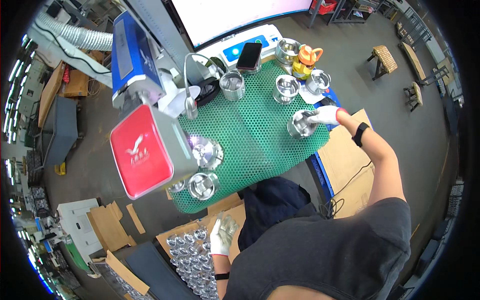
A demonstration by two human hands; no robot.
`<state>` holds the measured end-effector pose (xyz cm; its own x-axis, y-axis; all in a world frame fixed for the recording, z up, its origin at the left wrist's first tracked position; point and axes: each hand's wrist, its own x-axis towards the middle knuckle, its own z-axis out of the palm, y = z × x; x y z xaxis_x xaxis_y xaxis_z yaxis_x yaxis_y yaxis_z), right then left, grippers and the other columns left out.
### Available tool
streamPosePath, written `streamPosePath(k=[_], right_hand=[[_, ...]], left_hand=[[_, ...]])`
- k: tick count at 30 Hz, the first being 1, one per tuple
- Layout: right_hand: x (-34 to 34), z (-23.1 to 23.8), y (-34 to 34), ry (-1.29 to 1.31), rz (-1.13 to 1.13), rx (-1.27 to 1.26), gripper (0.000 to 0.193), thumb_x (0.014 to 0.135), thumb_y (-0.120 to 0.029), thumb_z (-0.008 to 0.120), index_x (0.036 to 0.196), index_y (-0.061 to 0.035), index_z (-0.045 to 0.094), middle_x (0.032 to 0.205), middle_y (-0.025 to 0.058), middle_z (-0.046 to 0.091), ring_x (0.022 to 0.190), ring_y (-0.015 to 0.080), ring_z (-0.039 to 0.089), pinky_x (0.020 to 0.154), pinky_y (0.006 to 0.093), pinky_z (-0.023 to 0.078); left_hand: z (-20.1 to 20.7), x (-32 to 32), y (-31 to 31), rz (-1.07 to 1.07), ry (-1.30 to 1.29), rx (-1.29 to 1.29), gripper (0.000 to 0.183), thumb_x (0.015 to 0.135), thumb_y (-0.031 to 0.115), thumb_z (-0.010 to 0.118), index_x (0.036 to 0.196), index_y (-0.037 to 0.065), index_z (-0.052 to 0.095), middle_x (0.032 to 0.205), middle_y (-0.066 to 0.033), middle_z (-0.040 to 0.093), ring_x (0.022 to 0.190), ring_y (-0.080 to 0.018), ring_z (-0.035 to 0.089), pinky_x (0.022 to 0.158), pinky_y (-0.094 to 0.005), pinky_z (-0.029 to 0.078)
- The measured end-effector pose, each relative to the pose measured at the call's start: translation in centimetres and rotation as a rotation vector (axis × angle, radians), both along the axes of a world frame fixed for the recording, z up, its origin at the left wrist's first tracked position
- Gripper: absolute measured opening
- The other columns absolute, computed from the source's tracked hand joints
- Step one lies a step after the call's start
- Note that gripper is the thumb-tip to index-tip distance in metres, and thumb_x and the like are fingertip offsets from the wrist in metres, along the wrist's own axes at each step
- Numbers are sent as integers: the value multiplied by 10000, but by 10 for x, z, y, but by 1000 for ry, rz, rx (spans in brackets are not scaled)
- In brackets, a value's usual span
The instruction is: Marking metal pistons using a laser marking machine, organizing them on a pallet, and then moving a pallet jack.
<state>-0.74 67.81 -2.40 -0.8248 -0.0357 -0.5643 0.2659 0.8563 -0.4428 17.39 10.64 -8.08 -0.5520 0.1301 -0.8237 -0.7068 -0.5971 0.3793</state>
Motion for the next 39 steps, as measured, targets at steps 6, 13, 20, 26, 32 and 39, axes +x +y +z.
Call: streamPosePath(k=[6,13,20,26,32,39], right_hand=[[-91,75,-57,531,232,522,378,718,-454,685,835,-96,714,762,171,677,712,354,665,670,470,532],[-114,15,-59,493,119,432,263,817,-297,591,882,-58,681,926,186,699,813,381,685,763,456,551],[7,123,-166,1013,106,181,150,757,-178,666,833,-52,639,888,150,613,777,356,623,705,443,519],[99,112,-287,697,493,-30,119,702,-142,693,782,-58,664,703,149,601,699,372,622,631,430,509],[138,161,-388,-438,60,-1351,352,845,-154,748,1115,61,681,1006,52,723,860,113,656,793,280,519],[119,108,-398,-388,237,-1147,538,915,-278,687,1312,67,573,1190,100,678,1071,133,624,935,304,504]], left_hand=[[3,-38,29,4,-44,-32,541,918,306,692,1371,69,514,1270,-178,544,1099,-345,585,935,-528,525],[18,-42,23,-54,99,-12,576,962,282,632,1447,33,447,1323,-186,556,1223,-322,537,1008,-483,469],[33,25,-3,-15,190,-87,480,996,213,580,1415,-2,488,1273,-156,608,1133,-262,610,994,-422,492],[44,35,9,-71,348,125,537,1010,286,580,1428,-28,458,1256,-167,606,1102,-231,613,944,-387,514],[96,59,-23,301,614,494,526,1050,371,476,1392,-27,495,1311,-156,598,1158,-280,607,994,-419,519],[184,47,-36,524,661,595,380,1010,213,573,1313,-14,543,1215,-165,662,1063,-273,690,783,-460,638]])
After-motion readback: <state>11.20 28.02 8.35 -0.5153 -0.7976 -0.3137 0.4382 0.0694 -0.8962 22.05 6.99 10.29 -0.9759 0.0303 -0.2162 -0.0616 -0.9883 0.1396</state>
